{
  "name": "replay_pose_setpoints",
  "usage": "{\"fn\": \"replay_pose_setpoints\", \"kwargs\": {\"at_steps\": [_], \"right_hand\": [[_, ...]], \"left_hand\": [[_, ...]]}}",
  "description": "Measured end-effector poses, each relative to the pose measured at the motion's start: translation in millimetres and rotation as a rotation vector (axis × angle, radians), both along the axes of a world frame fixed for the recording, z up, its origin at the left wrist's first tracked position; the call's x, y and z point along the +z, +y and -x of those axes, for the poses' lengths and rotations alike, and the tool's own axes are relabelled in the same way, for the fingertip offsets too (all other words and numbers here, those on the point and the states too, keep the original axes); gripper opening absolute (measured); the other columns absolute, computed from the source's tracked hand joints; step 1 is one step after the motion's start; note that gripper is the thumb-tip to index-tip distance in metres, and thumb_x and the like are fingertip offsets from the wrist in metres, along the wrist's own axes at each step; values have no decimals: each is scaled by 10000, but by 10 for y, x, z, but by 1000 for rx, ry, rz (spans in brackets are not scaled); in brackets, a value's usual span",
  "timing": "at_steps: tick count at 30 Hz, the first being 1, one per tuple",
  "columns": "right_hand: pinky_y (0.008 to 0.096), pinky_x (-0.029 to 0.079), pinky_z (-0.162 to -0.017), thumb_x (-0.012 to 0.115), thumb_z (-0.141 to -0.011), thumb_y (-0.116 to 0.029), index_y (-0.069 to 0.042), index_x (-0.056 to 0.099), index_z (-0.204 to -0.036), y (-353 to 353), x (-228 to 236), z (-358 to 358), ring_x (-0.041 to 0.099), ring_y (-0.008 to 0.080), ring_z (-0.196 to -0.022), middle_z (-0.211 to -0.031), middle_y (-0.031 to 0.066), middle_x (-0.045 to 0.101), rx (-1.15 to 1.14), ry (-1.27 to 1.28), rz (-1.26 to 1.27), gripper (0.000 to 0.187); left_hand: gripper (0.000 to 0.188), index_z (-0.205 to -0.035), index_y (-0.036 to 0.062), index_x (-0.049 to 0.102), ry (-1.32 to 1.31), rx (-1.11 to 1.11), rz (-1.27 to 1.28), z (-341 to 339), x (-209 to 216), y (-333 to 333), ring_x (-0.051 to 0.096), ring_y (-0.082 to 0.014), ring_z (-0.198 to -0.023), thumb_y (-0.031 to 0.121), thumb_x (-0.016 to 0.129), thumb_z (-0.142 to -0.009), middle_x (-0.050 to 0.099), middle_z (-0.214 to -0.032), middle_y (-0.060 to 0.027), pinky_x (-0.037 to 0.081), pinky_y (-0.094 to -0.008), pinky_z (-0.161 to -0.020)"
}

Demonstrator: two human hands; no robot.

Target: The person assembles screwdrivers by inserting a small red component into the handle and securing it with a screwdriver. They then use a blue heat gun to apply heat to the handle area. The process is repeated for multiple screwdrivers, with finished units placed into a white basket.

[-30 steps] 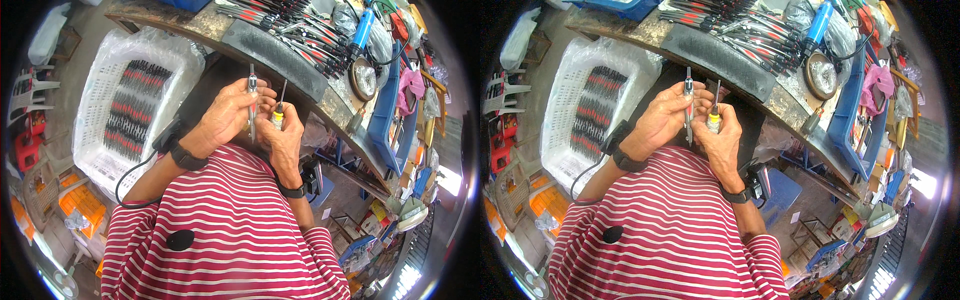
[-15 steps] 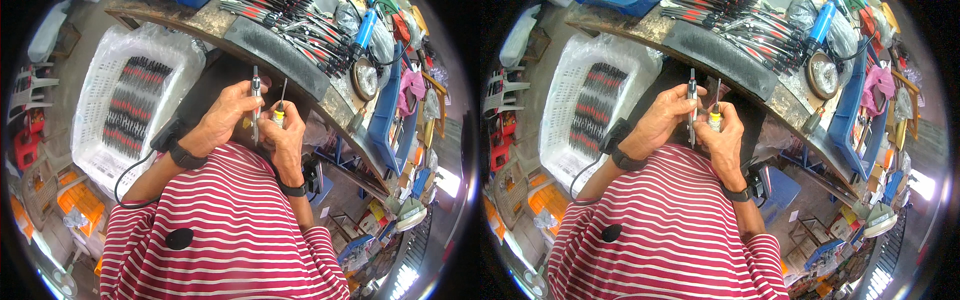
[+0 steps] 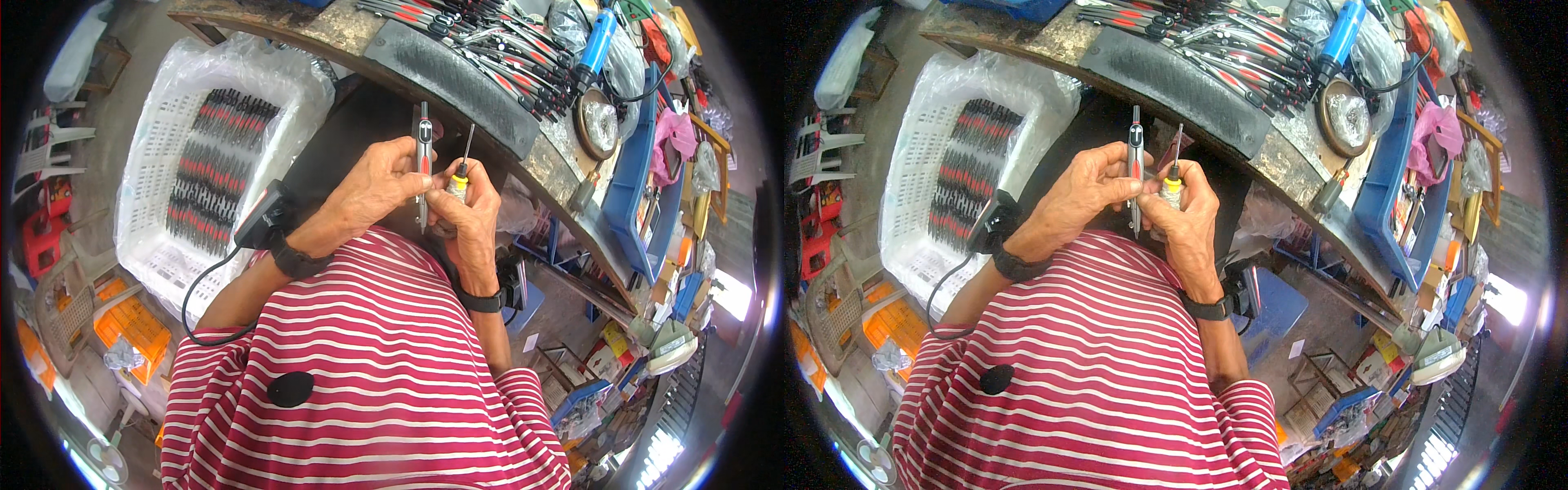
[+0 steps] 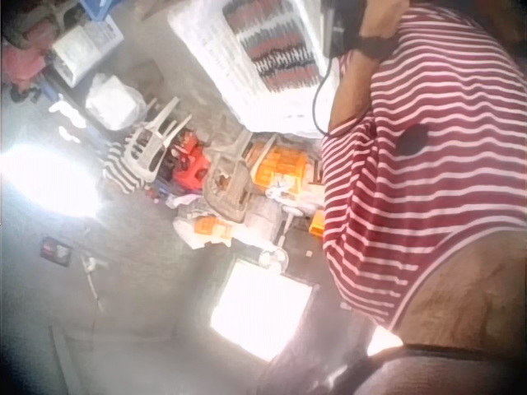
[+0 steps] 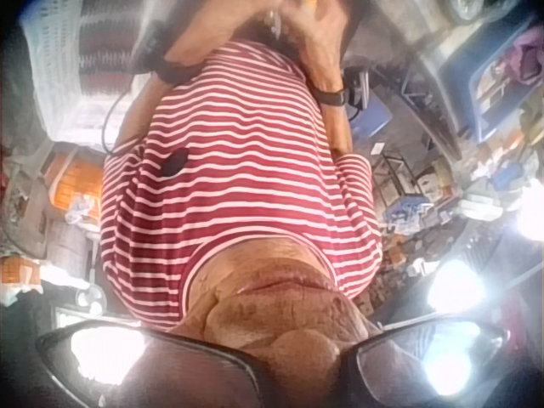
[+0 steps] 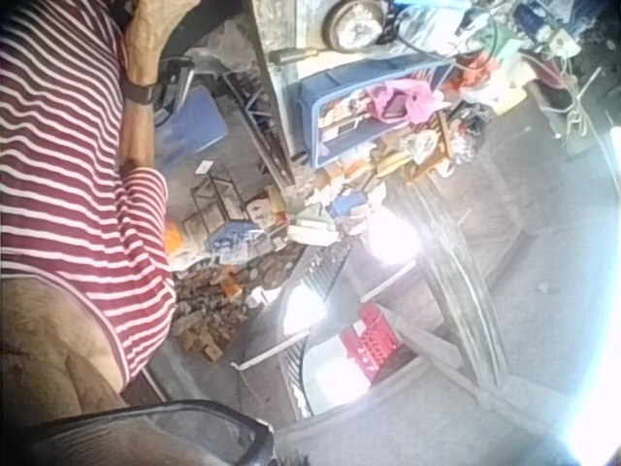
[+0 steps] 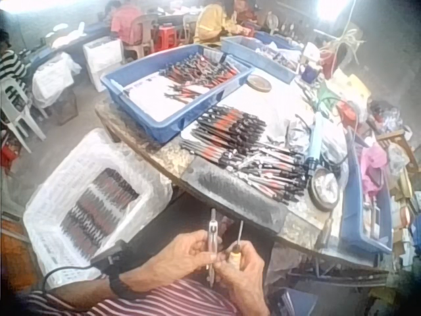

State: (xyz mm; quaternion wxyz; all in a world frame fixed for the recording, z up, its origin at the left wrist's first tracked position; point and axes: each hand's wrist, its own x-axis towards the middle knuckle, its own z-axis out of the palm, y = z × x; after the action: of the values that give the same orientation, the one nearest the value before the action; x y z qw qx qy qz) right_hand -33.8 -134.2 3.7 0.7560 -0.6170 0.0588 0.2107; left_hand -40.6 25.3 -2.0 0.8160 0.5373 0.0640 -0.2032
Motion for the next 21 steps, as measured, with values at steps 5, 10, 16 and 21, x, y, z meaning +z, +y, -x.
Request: {"fn": "replay_pose_setpoints", "kwargs": {"at_steps": [5,10,16,21], "right_hand": [[178,374,-447,661,-752,-32,-48,475,-955,-6,48,17,506,64,-554,-797,28,571,19,-5,31,276],[186,389,-456,663,-746,-30,-47,480,-934,-1,95,38,511,62,-562,-791,29,572,24,-19,81,263],[187,393,-458,660,-741,-25,-41,481,-922,2,94,39,513,57,-563,-774,28,577,10,-59,128,255],[187,391,-457,651,-736,-15,-37,481,-912,-9,89,37,509,56,-558,-771,32,578,3,-86,145,246]], "left_hand": [[343,-1172,-46,517,-30,-42,-83,-8,31,28,588,-79,-775,70,568,-853,646,-920,-88,464,-210,-672],[356,-1187,-62,518,-54,-19,-60,10,40,21,612,-112,-829,33,554,-846,641,-932,-105,497,-234,-753],[356,-1186,-55,527,-83,-84,-159,-5,52,81,603,-116,-863,26,555,-841,640,-933,-96,491,-236,-772],[352,-1173,-46,539,-90,-97,-166,-7,56,99,596,-110,-873,40,567,-832,642,-931,-84,484,-238,-787]]}}
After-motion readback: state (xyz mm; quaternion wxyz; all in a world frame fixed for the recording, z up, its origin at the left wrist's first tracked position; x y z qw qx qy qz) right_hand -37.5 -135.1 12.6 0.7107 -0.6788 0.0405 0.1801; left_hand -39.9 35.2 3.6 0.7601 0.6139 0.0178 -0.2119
